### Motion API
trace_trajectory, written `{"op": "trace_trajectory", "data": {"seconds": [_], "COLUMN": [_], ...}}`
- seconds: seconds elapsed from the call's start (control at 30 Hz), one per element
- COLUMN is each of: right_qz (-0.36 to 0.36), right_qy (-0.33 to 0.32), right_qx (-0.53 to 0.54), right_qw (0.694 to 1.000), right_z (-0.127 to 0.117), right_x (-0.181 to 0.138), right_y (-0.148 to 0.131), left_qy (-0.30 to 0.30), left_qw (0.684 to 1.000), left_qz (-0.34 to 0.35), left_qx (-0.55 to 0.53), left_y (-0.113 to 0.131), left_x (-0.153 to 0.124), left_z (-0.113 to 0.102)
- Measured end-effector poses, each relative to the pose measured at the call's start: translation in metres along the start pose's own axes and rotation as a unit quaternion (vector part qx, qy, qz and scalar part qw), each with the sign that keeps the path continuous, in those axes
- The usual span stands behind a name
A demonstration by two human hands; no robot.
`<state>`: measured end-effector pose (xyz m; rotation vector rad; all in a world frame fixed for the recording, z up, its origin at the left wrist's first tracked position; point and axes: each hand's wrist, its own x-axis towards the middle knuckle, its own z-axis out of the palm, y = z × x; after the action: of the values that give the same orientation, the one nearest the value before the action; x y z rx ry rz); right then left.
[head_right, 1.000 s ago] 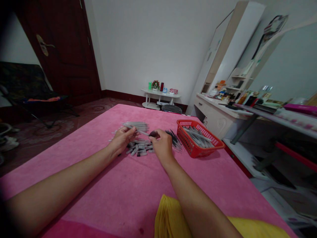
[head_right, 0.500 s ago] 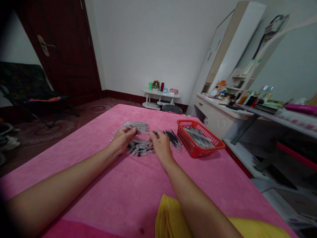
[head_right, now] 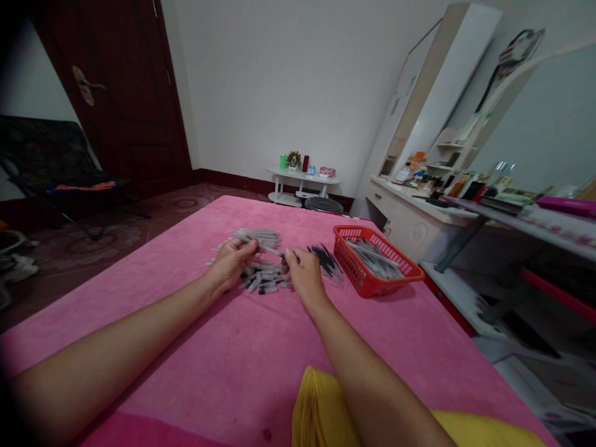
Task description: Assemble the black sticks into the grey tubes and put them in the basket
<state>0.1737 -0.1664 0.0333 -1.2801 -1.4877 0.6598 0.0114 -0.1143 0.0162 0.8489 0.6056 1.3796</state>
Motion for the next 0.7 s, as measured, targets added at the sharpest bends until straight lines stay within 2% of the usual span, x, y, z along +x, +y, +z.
{"op": "trace_trajectory", "data": {"seconds": [0.17,0.33,0.47,0.6,0.7], "right_qz": [-0.016,0.002,-0.023,-0.004,0.005], "right_qy": [0.017,0.001,0.022,-0.010,-0.006], "right_qx": [0.011,0.013,-0.008,-0.017,-0.002], "right_qw": [1.000,1.000,0.999,1.000,1.000], "right_z": [-0.0012,-0.0028,-0.0029,-0.0028,-0.0025], "right_x": [0.0005,0.0008,0.0006,0.0001,-0.0001], "right_y": [0.0032,0.0019,0.0006,0.0008,0.0004], "left_qy": [-0.003,-0.013,-0.004,-0.012,-0.011], "left_qw": [1.000,1.000,1.000,1.000,1.000], "left_qz": [0.000,0.000,0.004,0.002,0.002], "left_qx": [0.000,0.001,-0.006,0.001,-0.003], "left_y": [-0.0017,-0.0018,-0.0016,-0.0025,-0.0028], "left_x": [0.0005,0.0004,0.0006,0.0018,0.0023], "left_z": [-0.0001,-0.0004,-0.0003,-0.0010,-0.0014]}}
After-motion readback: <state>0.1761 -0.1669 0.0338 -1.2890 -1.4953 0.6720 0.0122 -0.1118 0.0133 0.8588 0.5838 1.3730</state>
